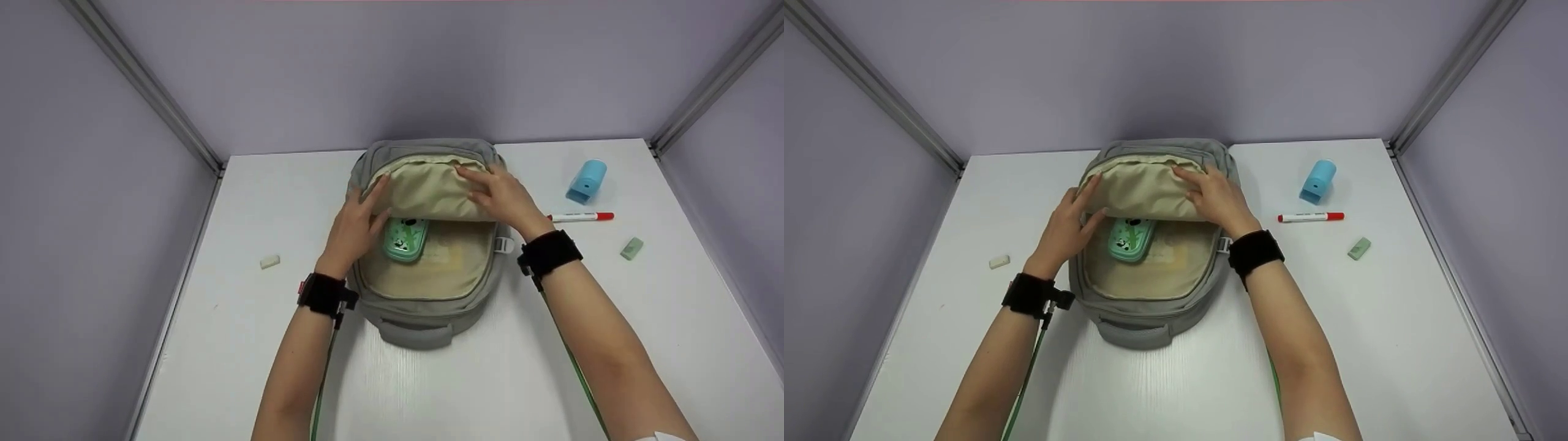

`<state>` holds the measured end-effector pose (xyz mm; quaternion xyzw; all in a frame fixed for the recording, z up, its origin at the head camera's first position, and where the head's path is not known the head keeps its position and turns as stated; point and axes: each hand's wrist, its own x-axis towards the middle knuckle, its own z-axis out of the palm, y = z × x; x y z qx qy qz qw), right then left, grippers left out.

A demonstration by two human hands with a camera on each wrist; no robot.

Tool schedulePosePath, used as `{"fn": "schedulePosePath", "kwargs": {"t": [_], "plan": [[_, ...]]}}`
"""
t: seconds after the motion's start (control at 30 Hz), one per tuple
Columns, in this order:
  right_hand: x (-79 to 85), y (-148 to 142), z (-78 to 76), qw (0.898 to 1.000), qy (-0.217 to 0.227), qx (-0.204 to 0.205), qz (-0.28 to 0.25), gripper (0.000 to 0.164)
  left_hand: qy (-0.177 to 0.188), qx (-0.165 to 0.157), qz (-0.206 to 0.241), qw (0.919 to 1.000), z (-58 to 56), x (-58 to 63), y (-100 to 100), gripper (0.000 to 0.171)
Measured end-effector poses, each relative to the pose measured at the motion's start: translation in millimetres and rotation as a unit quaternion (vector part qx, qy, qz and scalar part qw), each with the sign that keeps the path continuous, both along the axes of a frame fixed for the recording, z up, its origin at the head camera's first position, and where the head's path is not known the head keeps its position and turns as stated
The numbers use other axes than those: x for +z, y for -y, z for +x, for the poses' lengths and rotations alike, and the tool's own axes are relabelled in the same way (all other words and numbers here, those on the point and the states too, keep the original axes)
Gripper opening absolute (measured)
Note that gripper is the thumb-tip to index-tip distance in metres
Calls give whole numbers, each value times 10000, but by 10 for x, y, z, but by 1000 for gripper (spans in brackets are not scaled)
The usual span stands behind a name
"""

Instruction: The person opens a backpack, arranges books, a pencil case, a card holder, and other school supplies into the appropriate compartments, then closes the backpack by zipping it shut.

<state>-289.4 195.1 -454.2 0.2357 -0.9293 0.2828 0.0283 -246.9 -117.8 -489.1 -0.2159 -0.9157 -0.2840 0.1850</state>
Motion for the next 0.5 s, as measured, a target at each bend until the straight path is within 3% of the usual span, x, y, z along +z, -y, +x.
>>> {"fn": "schedulePosePath", "kwargs": {"t": [0.27, 0.5], "plan": [[16, -2, 73, 9996, 221, 45, 153, 53, -312, 240, -390, 9985, 127, -19, -22, 62], [34, -44, 162, 9994, 252, 177, 174, 53, -421, 124, -397, 9982, 297, 25, -34, 58]]}}
